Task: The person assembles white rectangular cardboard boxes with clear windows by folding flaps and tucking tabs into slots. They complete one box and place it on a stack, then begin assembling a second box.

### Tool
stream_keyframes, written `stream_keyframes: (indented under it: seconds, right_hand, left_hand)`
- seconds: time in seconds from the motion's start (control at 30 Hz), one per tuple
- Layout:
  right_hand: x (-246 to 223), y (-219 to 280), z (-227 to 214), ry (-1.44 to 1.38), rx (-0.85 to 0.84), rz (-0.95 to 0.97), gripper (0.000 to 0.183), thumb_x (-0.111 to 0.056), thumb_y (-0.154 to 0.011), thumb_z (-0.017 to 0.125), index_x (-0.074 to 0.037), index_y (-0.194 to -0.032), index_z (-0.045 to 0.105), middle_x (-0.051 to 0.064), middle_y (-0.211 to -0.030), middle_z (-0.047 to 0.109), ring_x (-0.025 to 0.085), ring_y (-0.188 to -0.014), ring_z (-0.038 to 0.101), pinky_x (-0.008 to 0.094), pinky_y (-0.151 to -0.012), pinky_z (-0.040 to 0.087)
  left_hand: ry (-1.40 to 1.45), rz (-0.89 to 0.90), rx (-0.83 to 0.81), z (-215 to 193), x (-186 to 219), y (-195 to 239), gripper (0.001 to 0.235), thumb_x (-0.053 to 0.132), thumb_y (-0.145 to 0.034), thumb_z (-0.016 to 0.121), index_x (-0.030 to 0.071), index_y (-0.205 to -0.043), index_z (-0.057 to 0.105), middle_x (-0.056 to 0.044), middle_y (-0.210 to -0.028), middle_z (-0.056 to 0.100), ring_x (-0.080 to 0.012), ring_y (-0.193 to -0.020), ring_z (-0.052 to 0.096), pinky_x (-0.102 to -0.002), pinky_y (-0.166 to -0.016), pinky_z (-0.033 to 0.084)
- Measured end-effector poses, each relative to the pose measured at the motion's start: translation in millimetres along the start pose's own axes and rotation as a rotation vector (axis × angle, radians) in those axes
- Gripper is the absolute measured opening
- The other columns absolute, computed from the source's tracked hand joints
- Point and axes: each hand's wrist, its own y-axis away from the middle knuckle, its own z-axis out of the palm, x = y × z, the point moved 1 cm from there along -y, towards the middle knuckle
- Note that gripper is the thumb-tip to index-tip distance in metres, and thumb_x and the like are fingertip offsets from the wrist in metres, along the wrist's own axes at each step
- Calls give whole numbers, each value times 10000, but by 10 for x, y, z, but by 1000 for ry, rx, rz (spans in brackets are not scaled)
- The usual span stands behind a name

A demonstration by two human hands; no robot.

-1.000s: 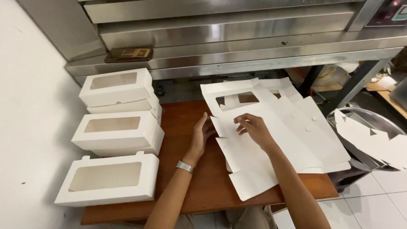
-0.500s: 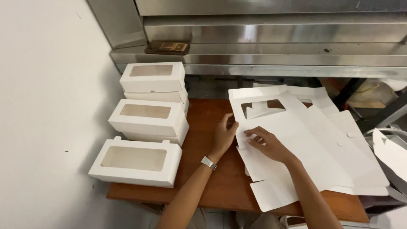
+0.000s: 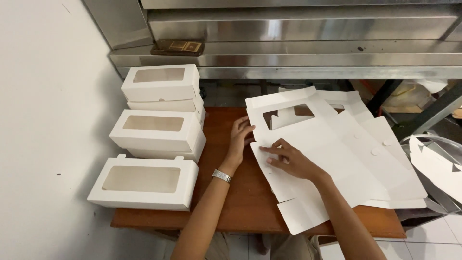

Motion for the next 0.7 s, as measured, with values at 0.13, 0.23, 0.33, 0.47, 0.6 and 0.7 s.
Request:
stream_keyframes:
  seconds: [0.13,0.23,0.33,0.47,0.6,0.7]
  right_hand:
    - [-38,11,7,-10,-74,-15,427,-359,-977,666,-170,-1358,710,105,-1156,631,220,-924,647,372,-861,535]
    - [-82,34,10,-4,-102,-12,437,-376,-967,667,-178,-1353,719,105,-1144,642,224,-941,637,375,-869,517]
    - [-58,34,19,2,-143,-11,373,-395,-958,676,-196,-1248,797,79,-1108,654,229,-942,644,381,-889,520]
    - [-47,9,25,-29,-104,-61,329,-357,-976,667,-161,-1198,811,77,-1035,674,205,-900,650,357,-853,539]
    - [-37,7,-87,-89,-25,-60,283,-310,-986,677,-107,-1116,825,105,-964,753,231,-851,718,370,-846,583]
    - [41,13,-166,-145,125,-69,234,-210,-1012,643,-40,-1038,802,137,-947,763,270,-825,754,391,-836,612]
  left_hand:
    - [-60,26,21,-46,43,-28,784,321,-912,694,116,-1582,341,-238,-1510,462,-382,-1353,514,-485,-1004,531]
    - [-131,55,48,-129,-58,-124,559,313,-979,633,131,-1495,516,-223,-1434,551,-366,-1320,557,-471,-991,552]
    - [-162,148,121,-136,-13,-99,528,53,-931,609,139,-1450,571,-171,-1478,545,-337,-1387,509,-453,-1075,508]
    - [-128,364,195,-56,256,104,675,-71,-872,633,97,-1503,461,-262,-1465,521,-419,-1314,560,-520,-1057,524]
    - [-178,46,132,76,310,205,1161,391,-784,880,121,-1633,135,-308,-1605,251,-488,-1470,314,-646,-1171,320]
    - [-238,80,101,-14,44,66,972,83,-865,709,128,-1638,122,-331,-1549,321,-497,-1401,417,-619,-1111,429]
